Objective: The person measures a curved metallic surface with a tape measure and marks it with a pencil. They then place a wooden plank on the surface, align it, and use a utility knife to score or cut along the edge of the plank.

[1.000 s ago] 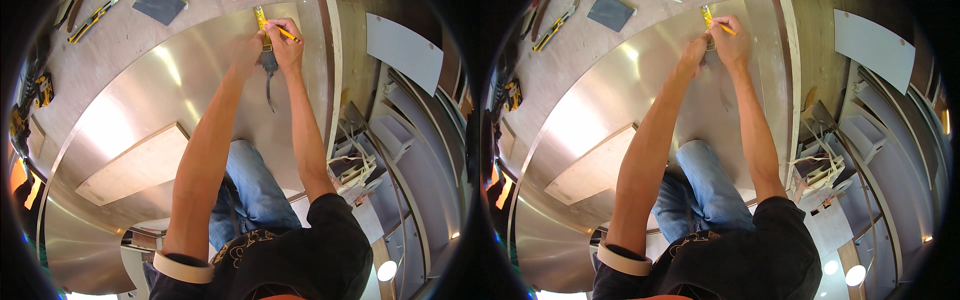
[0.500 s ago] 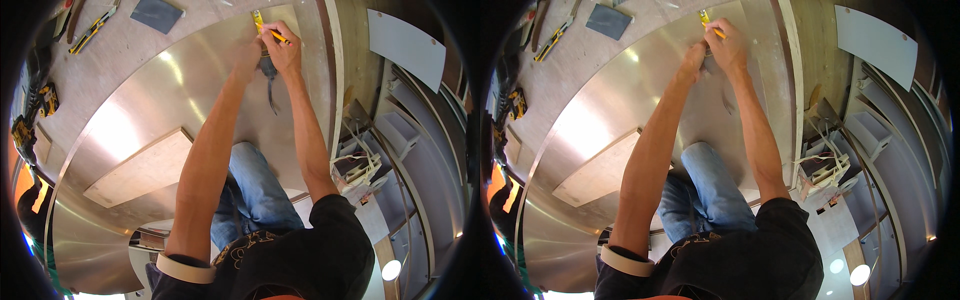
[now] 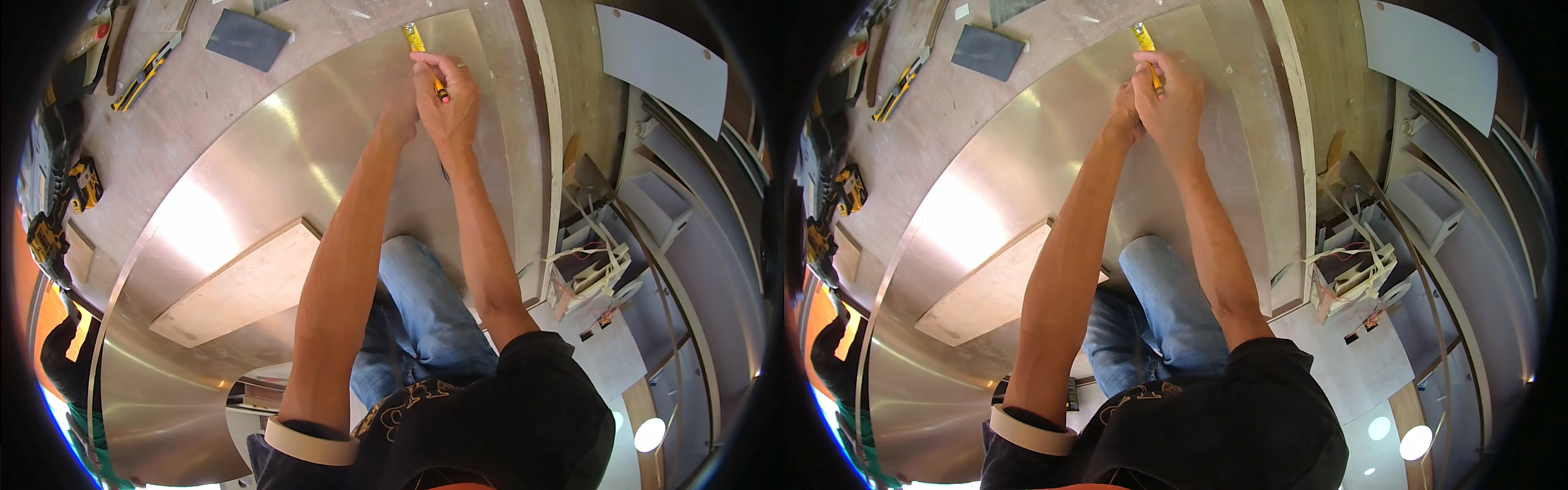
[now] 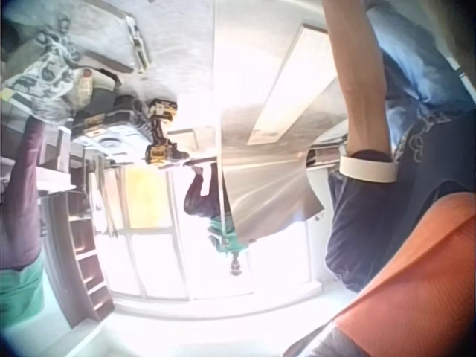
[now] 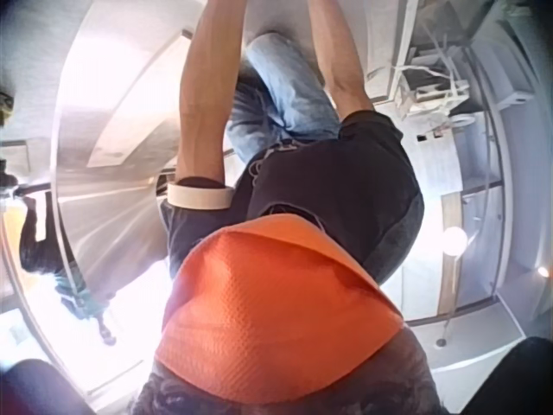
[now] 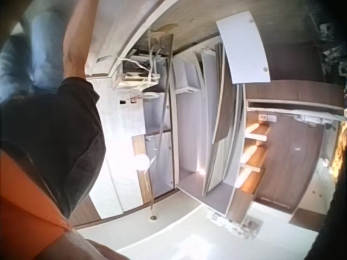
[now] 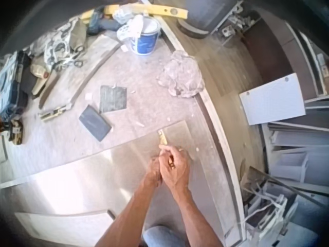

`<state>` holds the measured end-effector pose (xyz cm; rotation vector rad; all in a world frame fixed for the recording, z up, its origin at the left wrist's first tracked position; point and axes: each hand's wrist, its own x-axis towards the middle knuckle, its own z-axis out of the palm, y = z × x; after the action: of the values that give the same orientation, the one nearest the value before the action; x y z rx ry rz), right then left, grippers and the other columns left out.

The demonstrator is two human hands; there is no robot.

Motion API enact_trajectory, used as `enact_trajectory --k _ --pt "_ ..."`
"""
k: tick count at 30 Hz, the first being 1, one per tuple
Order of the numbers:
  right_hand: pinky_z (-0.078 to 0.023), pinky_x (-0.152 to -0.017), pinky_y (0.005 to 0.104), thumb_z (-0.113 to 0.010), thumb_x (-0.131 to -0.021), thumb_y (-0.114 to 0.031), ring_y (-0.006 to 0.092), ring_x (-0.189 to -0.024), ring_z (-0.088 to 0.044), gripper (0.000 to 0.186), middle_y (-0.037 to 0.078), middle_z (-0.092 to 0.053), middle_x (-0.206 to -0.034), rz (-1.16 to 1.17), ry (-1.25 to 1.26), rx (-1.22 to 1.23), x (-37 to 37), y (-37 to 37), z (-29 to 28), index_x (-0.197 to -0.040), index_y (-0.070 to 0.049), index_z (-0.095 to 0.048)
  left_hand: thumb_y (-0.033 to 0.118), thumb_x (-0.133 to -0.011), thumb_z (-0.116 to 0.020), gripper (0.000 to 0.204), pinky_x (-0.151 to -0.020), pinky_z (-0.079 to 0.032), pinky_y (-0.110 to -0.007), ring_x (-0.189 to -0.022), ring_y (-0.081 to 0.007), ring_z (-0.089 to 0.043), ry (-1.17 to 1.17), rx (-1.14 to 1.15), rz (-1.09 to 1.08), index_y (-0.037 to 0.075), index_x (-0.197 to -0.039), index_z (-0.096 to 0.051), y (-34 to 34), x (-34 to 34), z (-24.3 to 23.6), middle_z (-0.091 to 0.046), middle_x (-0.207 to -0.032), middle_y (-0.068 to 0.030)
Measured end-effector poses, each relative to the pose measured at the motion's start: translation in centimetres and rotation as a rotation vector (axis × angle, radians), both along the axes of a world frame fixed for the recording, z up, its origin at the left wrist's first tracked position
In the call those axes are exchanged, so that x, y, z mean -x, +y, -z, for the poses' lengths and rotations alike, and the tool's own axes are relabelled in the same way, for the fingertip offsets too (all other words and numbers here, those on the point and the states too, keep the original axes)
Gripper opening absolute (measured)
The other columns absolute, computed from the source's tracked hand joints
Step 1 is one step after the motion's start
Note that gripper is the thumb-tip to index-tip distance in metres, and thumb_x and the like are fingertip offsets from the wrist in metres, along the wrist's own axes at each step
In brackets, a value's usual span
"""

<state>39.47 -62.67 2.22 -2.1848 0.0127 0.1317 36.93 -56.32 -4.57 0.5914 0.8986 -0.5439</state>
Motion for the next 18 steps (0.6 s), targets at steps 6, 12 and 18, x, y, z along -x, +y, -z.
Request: enact_trajectory --k 6,12,18 --pt "-0.048 -0.070 0.0331 -0.060 -0.089 -0.009 0.0217 -0.079 -0.062 0.018 0.011 -0.068 -0.087 -0.055 -0.034 0.067 0.0 0.0 0.2 -0.101 -0.005 -0.072 0.030 -0.073 -0.086 0.052 -0.067 -0.058 -0.037 -0.086 -0.0196 -0.066 -0.089 0.125 -0.037 0.008 -0.112 -0.059 0.2 0.6 1.3 -0.066 -0.099 -0.0036" --pt "-0.049 -0.071 0.0358 -0.060 -0.088 -0.007 0.0258 -0.082 -0.063 0.016 0.014 -0.071 -0.090 -0.084 -0.076 0.134 0.0 0.0 0.5 -0.100 -0.004 -0.072 0.025 -0.081 -0.078 0.041 -0.072 -0.056 -0.036 -0.089 -0.0207 -0.066 0.019 0.186 -0.093 0.008 -0.113 -0.059 0.1 0.5 1.1 -0.066 -0.100 -0.0046" --pt "-0.050 -0.071 0.0376 -0.061 -0.087 -0.005 0.0286 -0.083 -0.063 0.015 0.014 -0.071 -0.090 -0.101 -0.121 0.152 -0.2 0.2 0.7 -0.099 -0.003 -0.071 0.028 -0.100 -0.054 0.025 -0.079 -0.051 -0.033 -0.094 -0.0138 -0.059 -0.259 -0.023 0.081 0.007 -0.114 -0.057 -1.1 1.1 2.8 -0.062 -0.104 -0.0022"
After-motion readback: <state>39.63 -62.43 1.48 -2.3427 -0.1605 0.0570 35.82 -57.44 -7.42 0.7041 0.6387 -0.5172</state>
